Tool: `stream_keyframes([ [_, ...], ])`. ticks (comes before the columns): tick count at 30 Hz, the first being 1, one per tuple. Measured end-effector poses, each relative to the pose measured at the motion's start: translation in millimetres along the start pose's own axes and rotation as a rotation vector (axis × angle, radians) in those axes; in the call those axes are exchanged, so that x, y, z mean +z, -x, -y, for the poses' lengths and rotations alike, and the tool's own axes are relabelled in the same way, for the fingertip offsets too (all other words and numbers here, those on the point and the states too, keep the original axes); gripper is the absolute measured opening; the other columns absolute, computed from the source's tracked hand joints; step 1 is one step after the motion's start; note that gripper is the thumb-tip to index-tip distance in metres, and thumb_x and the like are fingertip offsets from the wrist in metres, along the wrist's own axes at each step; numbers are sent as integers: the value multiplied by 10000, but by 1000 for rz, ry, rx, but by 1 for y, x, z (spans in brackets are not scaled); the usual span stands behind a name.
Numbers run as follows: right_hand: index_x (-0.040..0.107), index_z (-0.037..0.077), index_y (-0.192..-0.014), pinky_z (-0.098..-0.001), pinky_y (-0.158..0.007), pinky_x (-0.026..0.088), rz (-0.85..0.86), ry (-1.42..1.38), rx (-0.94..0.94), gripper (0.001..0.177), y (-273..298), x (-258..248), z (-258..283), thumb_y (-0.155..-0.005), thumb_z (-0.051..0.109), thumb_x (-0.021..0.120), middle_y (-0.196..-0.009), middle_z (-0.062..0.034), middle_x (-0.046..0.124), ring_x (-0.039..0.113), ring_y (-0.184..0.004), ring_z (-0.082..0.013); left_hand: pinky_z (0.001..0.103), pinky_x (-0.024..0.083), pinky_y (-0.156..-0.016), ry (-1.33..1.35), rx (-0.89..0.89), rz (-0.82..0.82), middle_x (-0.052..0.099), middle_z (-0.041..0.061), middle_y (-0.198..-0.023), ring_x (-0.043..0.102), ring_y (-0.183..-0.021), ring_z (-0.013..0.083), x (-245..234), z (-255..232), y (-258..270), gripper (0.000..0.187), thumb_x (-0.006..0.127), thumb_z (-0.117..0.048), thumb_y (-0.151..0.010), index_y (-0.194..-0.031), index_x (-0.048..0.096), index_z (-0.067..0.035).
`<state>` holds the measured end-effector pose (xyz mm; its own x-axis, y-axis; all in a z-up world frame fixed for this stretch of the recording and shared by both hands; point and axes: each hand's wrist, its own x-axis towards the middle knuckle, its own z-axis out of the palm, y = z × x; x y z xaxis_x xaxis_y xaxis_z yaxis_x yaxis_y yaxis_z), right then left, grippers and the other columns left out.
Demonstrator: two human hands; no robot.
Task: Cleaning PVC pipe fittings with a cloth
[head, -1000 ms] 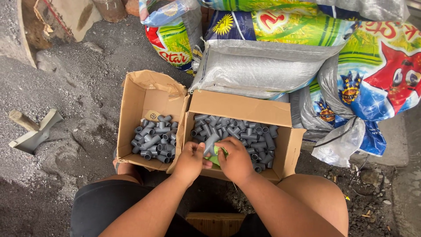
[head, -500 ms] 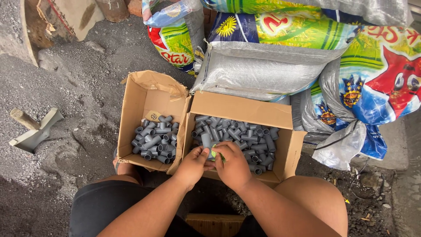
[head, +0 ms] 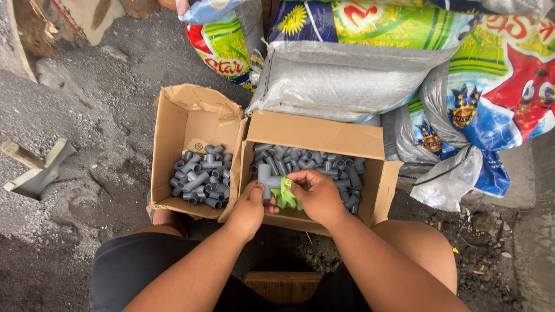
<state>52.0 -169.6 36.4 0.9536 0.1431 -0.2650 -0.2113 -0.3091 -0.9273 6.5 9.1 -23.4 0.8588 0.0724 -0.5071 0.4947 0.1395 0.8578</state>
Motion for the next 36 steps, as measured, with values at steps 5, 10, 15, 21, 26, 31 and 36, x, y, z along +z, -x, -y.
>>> stream_keyframes([
  [5,790,44,-1081,-237,-624,546,34,-17,-20,232,-1,2,-7,-872,15,692,-831,-89,772,660,-706,-92,399,684,-745,54,0,7,633,149,-747,677,-621,225,0,-3,1,432,296,-203,-1068,-1308,545,56],
  [10,784,51,-1079,-247,-630,562,33,-20,-42,232,-7,7,-19,-864,10,706,-841,-98,771,670,-717,-100,417,689,-707,87,34,41,583,164,-704,575,-552,212,0,-8,4,439,313,-183,-1057,-1300,550,95],
  [15,815,104,-992,-226,-582,574,-101,19,-77,167,-6,20,-31,-837,77,760,-826,-85,772,677,-667,-90,431,683,-666,120,0,6,564,153,-693,537,-549,218,0,-6,3,437,302,-145,-1046,-1286,562,111],
  [21,793,51,-1129,-371,-725,621,-65,45,-326,275,7,32,-30,-861,112,815,-1105,-168,774,721,-863,-219,380,636,-569,280,-52,-163,549,174,-657,515,-506,242,0,12,-10,406,368,-231,-1033,-1176,607,65],
  [26,759,83,-1222,-392,-739,597,49,41,-167,316,3,26,-27,-921,172,793,-1116,-187,753,714,-891,-269,421,640,-562,345,-67,-164,498,159,-627,452,-494,217,1,0,-5,358,394,-219,-1029,-1074,618,57],
  [31,788,141,-1192,-294,-625,573,64,84,-48,242,-4,18,-28,-960,197,741,-872,-134,758,697,-748,-169,416,640,-570,300,-57,-142,499,152,-623,444,-499,204,1,0,-6,355,389,-221,-1033,-1030,630,39],
  [36,745,-47,-1051,-248,-542,536,95,-331,117,186,-16,19,-44,-898,58,728,-766,-117,718,639,-606,-118,334,595,-576,-45,14,-26,572,109,-629,644,-546,234,-1,-20,6,377,311,-200,-1022,-969,646,-36],
])
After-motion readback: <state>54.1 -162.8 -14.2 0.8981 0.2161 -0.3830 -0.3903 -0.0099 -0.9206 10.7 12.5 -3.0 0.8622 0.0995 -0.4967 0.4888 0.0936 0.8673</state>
